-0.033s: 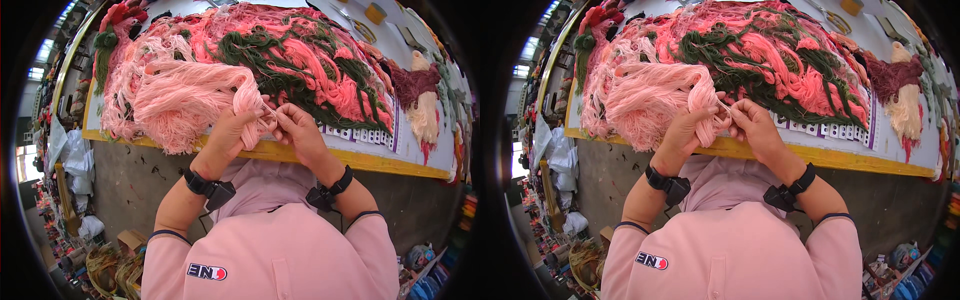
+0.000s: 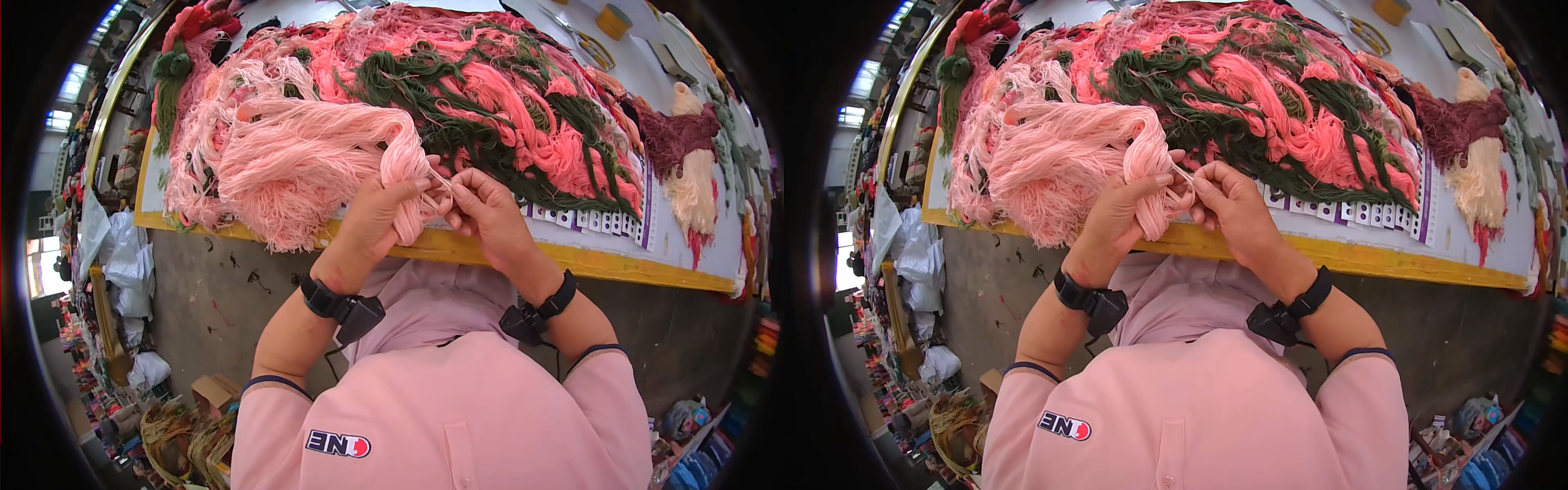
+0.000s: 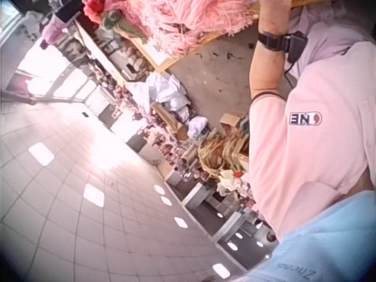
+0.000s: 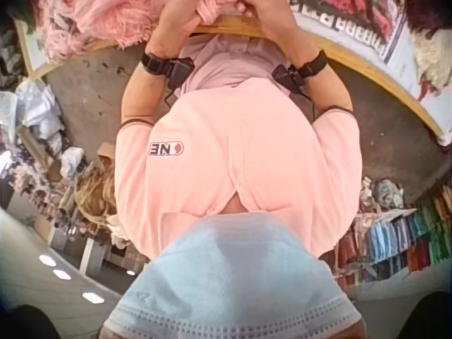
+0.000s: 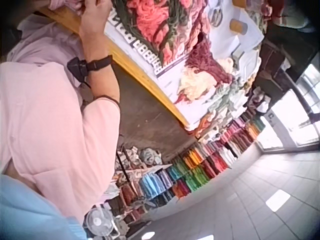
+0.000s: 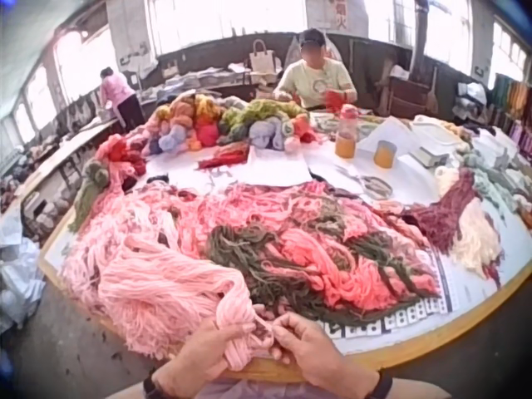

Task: The person separates strands of pink yarn from a pile of pink and green yarn, pulling and stretching them across the table. They then tie the pink yarn into a knot and place it back onto the pile.

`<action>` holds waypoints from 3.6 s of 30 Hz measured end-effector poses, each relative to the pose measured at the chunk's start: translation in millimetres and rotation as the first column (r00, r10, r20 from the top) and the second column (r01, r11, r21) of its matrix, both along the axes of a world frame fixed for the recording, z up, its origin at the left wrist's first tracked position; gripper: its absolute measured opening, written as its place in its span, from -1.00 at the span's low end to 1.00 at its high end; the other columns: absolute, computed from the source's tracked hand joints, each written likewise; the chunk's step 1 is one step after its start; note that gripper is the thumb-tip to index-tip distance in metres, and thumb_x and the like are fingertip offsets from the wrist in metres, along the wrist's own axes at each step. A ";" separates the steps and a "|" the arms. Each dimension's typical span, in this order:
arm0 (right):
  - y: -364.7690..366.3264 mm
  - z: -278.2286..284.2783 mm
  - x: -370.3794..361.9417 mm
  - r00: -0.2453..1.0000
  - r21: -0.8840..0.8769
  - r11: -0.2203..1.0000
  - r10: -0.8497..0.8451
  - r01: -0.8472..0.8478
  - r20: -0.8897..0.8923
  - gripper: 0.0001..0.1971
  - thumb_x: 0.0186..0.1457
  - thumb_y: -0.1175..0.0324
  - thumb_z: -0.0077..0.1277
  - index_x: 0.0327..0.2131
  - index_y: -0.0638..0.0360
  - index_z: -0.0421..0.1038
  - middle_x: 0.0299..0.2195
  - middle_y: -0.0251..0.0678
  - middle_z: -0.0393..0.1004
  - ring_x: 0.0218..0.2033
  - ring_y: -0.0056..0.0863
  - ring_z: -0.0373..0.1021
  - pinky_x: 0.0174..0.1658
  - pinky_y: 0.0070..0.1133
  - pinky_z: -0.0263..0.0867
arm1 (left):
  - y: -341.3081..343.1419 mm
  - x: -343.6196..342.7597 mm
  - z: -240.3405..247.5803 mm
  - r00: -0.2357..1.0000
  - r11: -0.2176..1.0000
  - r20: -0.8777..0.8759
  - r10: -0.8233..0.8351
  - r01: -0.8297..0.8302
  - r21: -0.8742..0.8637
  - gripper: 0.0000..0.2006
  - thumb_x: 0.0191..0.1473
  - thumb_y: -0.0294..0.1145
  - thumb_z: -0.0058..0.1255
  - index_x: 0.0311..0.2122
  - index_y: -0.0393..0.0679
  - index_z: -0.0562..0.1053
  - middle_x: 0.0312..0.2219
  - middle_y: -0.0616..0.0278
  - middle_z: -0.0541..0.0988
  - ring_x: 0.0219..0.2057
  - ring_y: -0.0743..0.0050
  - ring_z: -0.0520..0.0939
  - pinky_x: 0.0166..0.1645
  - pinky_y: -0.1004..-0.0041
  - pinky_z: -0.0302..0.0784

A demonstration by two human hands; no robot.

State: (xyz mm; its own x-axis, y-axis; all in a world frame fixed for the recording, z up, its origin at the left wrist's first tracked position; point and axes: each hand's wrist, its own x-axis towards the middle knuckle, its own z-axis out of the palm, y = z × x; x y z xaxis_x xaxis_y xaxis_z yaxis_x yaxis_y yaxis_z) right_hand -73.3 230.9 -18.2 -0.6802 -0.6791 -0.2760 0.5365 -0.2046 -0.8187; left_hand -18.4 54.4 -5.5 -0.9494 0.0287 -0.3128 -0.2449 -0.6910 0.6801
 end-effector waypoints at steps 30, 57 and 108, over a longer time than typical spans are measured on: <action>-2.0 8.8 1.8 0.996 0.034 0.996 -0.076 0.078 -0.055 -0.89 0.31 0.36 -0.17 -0.29 0.16 0.30 -0.47 -0.42 0.49 -0.57 -0.78 0.30 -0.51 -0.82 0.16 | -5.6 0.8 -2.6 1.000 0.999 0.003 -0.027 0.027 0.024 -0.56 0.10 -0.55 -0.05 0.10 -0.41 0.27 -0.13 0.04 0.52 -0.13 0.34 0.57 -0.01 0.40 0.53; 3.3 5.5 -1.5 0.997 0.057 0.996 0.074 -0.072 -0.033 -0.91 0.20 0.33 0.04 -0.33 0.11 0.43 -0.43 -0.58 0.39 -0.48 -0.85 0.24 -0.49 -0.83 0.09 | 1.0 2.7 5.8 0.997 0.993 -0.039 -0.063 0.059 -0.100 -0.43 0.07 -0.63 -0.01 0.21 -0.32 0.15 -0.10 0.09 0.47 -0.08 0.38 0.56 0.01 0.37 0.54; -7.7 8.8 9.3 0.989 0.114 0.993 -0.026 0.043 -0.145 -0.89 0.14 0.45 0.07 -0.30 0.29 0.49 -0.39 -0.45 0.49 -0.36 -0.77 0.34 -0.26 -0.74 0.27 | -6.1 3.4 0.6 0.989 0.997 0.144 0.038 -0.047 0.060 -0.69 0.04 -0.62 -0.01 -0.05 -0.35 0.37 -0.21 0.05 0.53 -0.20 0.24 0.61 -0.10 0.27 0.65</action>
